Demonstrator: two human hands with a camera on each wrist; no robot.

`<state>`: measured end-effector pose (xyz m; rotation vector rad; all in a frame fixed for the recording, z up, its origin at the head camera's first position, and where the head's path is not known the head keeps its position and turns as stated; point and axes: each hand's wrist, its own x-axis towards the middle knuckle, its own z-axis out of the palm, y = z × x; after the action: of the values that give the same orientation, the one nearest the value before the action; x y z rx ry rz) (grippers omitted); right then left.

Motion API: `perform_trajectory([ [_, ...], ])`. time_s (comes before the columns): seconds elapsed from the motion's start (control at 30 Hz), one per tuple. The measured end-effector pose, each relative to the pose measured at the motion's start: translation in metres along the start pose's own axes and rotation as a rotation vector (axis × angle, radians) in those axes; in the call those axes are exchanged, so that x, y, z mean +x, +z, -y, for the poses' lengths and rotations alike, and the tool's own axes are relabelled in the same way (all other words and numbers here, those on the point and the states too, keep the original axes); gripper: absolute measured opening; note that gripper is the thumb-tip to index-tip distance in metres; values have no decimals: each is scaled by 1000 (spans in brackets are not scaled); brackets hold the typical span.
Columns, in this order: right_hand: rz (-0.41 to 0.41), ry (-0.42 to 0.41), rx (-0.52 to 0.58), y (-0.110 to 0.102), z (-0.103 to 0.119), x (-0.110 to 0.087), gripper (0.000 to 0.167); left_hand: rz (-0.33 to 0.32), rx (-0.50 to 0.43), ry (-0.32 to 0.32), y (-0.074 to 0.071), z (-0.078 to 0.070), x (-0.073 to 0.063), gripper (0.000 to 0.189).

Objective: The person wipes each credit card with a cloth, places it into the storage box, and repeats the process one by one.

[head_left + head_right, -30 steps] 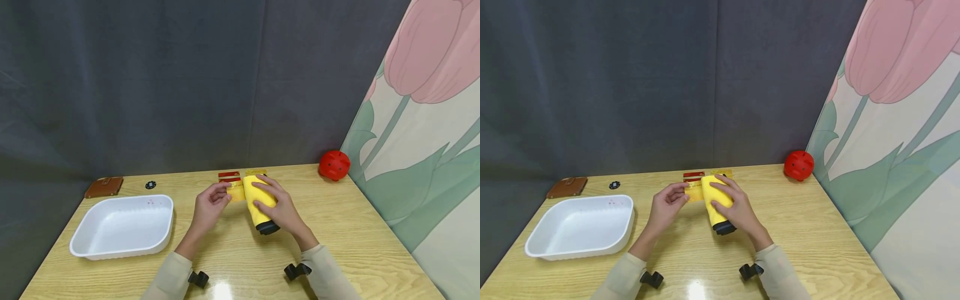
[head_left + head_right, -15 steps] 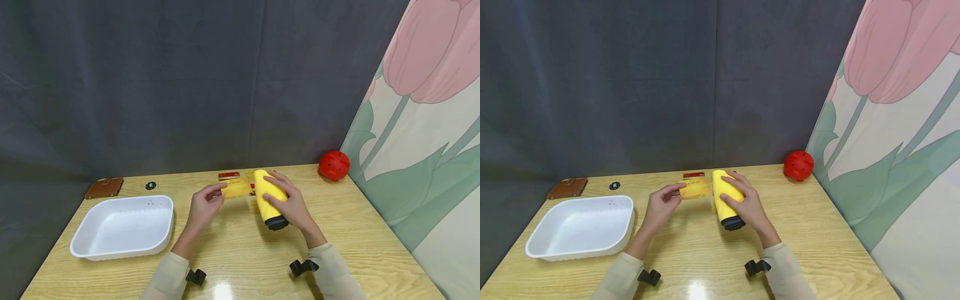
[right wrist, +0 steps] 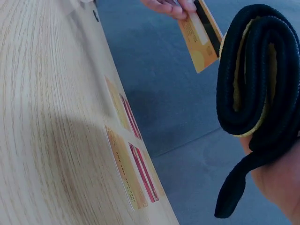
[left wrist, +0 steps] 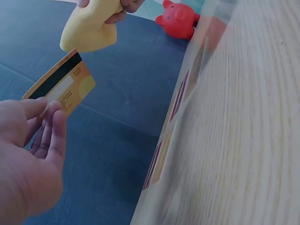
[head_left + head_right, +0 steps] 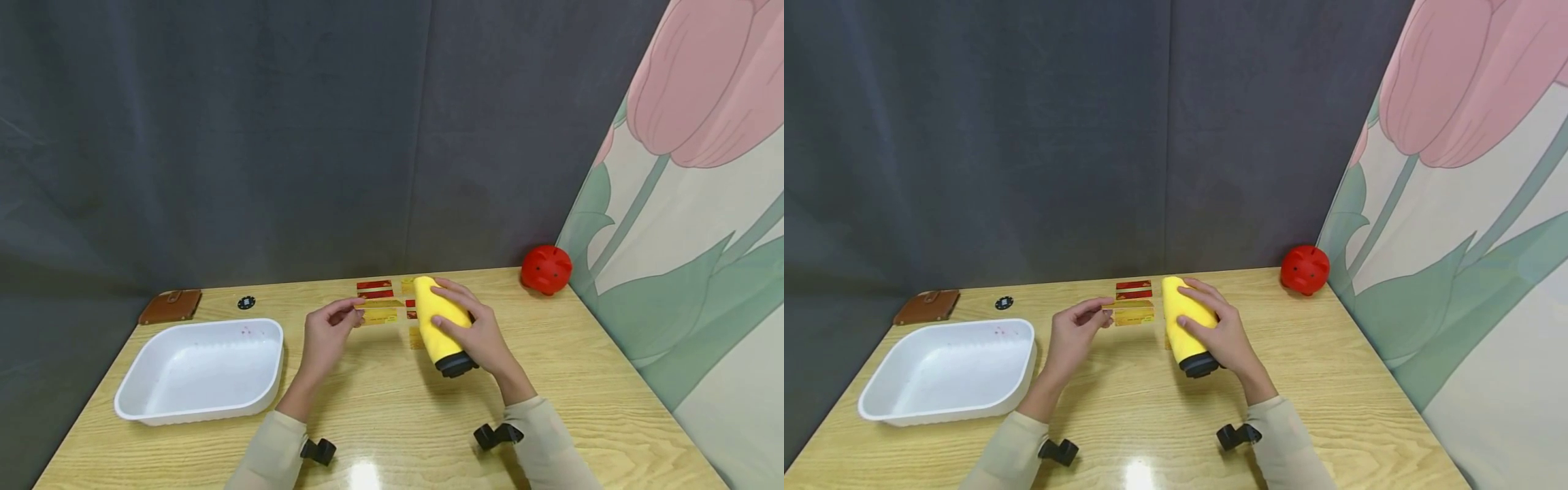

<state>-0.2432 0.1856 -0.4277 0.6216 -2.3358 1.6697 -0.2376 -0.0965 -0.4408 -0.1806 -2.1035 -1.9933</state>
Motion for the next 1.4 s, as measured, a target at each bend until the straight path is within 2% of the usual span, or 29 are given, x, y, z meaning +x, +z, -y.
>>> perform_trajectory([
  [0.1,7,-4,4,1,1,0,49,-42,10,-4,-1,-1,0,14],
  [0.23,11,-10,12,2,2,0,49,-92,46,-15,-1,-3,0,21],
  [0.37,12,-15,14,2,1,0,49,-112,65,-10,-1,-3,1,24],
  [0.47,12,-17,16,2,0,0,50,-110,54,-3,0,-1,1,22],
  [0.73,14,-12,14,2,1,0,50,-72,-49,-80,2,-2,0,27],
  [0.83,13,-12,14,2,1,0,50,-53,-65,-66,3,-2,0,31],
  [1.07,17,-16,28,3,-1,0,49,-14,-22,-17,5,1,-1,15],
  [1.4,45,-42,45,12,-4,0,51,-11,11,18,14,2,-6,18],
])
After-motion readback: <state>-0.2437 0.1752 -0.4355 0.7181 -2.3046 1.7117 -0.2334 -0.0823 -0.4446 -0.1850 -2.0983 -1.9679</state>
